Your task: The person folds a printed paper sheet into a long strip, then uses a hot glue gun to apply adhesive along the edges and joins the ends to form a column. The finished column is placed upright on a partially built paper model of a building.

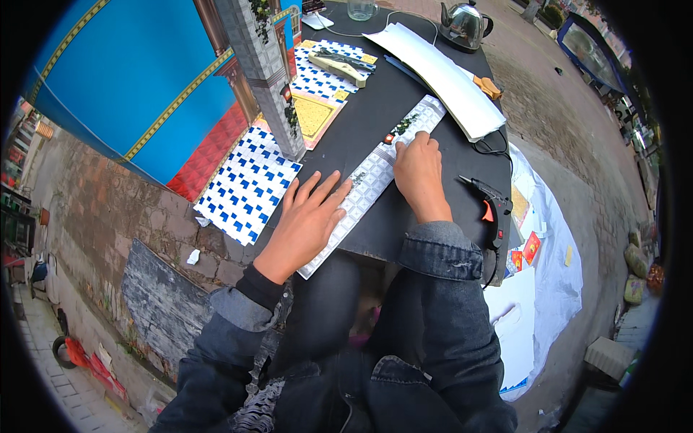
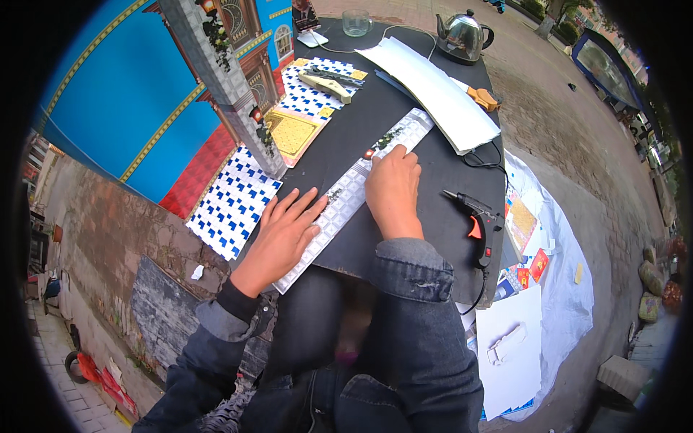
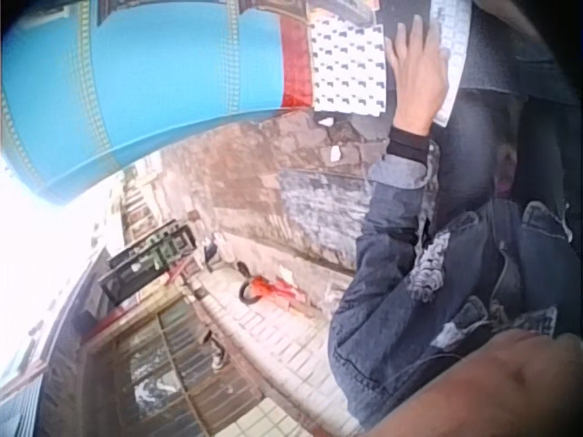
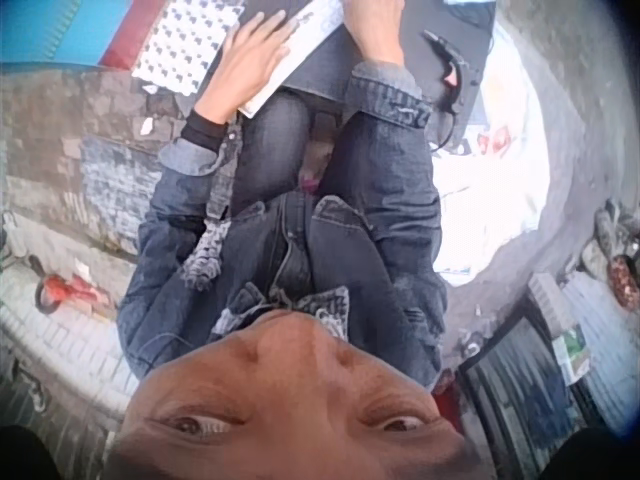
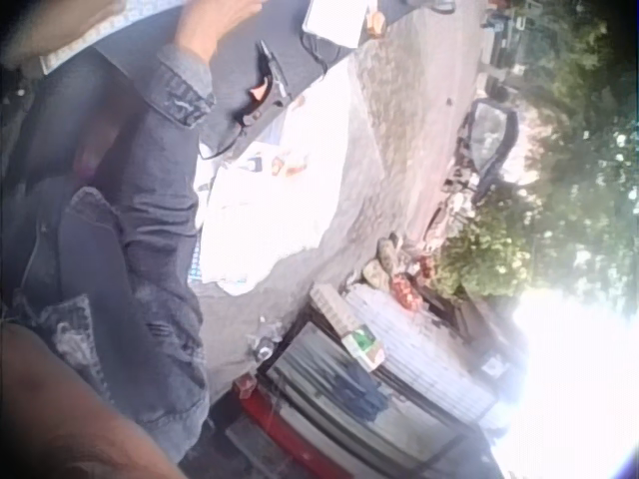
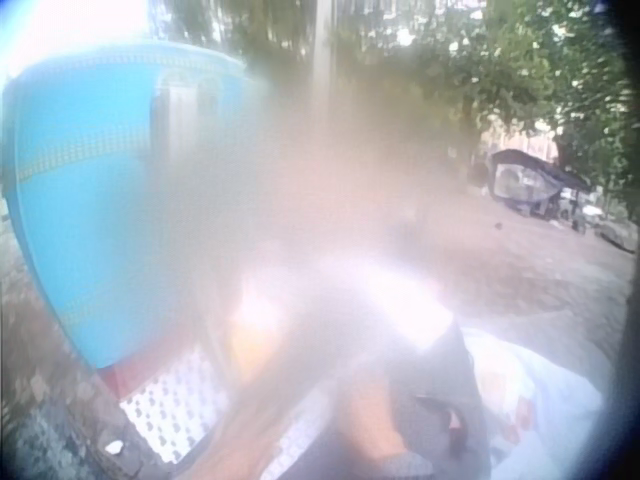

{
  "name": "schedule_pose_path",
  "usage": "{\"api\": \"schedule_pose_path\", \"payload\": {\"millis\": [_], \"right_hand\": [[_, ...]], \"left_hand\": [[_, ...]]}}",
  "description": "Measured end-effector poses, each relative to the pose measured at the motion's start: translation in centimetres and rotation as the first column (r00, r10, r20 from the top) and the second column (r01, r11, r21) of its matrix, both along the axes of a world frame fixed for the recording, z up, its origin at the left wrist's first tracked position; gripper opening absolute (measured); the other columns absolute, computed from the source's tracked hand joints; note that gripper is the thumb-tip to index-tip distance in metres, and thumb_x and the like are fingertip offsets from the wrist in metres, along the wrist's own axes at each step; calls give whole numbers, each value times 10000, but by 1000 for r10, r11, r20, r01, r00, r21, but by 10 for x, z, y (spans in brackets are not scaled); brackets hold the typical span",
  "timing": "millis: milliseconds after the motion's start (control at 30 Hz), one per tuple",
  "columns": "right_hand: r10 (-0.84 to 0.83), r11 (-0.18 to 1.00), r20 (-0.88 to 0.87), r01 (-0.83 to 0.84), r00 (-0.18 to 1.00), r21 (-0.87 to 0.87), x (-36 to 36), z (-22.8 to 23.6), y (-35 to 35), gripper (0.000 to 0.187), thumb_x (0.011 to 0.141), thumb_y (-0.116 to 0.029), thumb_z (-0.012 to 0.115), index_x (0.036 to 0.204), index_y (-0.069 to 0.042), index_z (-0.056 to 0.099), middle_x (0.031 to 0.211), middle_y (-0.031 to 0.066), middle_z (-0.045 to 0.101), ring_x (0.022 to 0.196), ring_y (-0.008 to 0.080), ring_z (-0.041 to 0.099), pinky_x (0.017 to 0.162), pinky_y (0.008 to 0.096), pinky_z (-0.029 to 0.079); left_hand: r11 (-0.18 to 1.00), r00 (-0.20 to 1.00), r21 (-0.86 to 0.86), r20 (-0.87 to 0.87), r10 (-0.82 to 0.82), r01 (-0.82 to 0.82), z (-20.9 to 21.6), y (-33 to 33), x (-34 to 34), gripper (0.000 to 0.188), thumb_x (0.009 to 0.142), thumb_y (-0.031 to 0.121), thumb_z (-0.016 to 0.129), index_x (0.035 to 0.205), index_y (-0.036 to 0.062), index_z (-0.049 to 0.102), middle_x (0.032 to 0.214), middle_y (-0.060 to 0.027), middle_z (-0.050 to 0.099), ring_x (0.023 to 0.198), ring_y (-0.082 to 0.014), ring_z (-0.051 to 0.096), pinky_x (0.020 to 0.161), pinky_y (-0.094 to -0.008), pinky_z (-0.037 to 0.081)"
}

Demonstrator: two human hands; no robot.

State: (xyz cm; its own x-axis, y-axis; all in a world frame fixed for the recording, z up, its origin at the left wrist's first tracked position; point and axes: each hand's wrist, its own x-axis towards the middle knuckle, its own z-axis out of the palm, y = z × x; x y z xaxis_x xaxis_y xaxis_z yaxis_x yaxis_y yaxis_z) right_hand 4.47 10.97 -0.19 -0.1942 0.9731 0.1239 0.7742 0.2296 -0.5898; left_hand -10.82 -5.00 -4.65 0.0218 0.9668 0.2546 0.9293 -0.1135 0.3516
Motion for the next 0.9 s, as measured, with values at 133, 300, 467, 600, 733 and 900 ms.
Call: {"api": "schedule_pose_path", "payload": {"millis": [133, 300, 467, 600, 733, 900], "right_hand": [[49, 999, -77, -51, 996, -15, -29, 1, 27, 346, 1022, -95, 517, 1297, 106, 577, 1300, 318, 622, 1180, 482, 623, 1028, 492, 501], [263, 962, -34, -259, 964, 93, -32, -12, 58, 329, 897, 26, 568, 1205, 48, 681, 1397, 230, 607, 1288, 489, 576, 1072, 522, 487], [347, 875, 403, -447, 847, 186, -11, -26, 43, 357, 937, -40, 551, 1260, 18, 692, 1466, 144, 609, 1490, 404, 410, 1222, 570, 316], [402, 850, 396, -497, 826, 175, 8, -30, 6, 380, 926, -37, 558, 1276, -1, 701, 1441, 137, 634, 1504, 398, 397, 1244, 563, 285], [478, 831, 343, -543, 809, 124, 25, -25, -37, 517, 874, 71, 575, 1376, -26, 656, 1507, 121, 586, 1528, 385, 355, 1269, 560, 238], [531, 799, 280, -583, 800, 149, 42, -19, -110, 572, 812, 77, 595, 1380, 26, 628, 1494, 163, 581, 1516, 397, 368, 1265, 564, 237]], "left_hand": [[999, 998, -21, 55, 36, -35, -4, 5, -2, 498, 1074, 214, 544, 1556, 104, 478, 1605, -109, 467, 1506, -354, 369, 1245, -537, 212], [998, 998, 46, 26, 49, -51, -14, 40, 5, 497, 1076, 208, 531, 1556, 99, 467, 1621, -106, 445, 1510, -371, 356, 1242, -570, 196], [995, 997, 65, -16, 71, -70, -18, 58, 12, 503, 1064, 201, 543, 1551, 97, 471, 1625, -101, 439, 1514, -380, 346, 1244, -580, 188], [997, 998, 56, -20, 60, -59, -22, 58, 11, 510, 1061, 196, 545, 1553, 83, 467, 1626, -105, 438, 1521, -385, 339, 1245, -586, 185], [997, 999, 56, -17, 47, -46, -22, 60, 10, 519, 1062, 202, 541, 1558, 74, 457, 1629, -108, 434, 1525, -387, 333, 1247, -592, 174], [997, 998, -65, -52, 40, -43, -6, 61, 7, 539, 1064, 203, 542, 1583, 104, 431, 1640, -110, 421, 1528, -371, 332, 1247, -585, 175]]}}
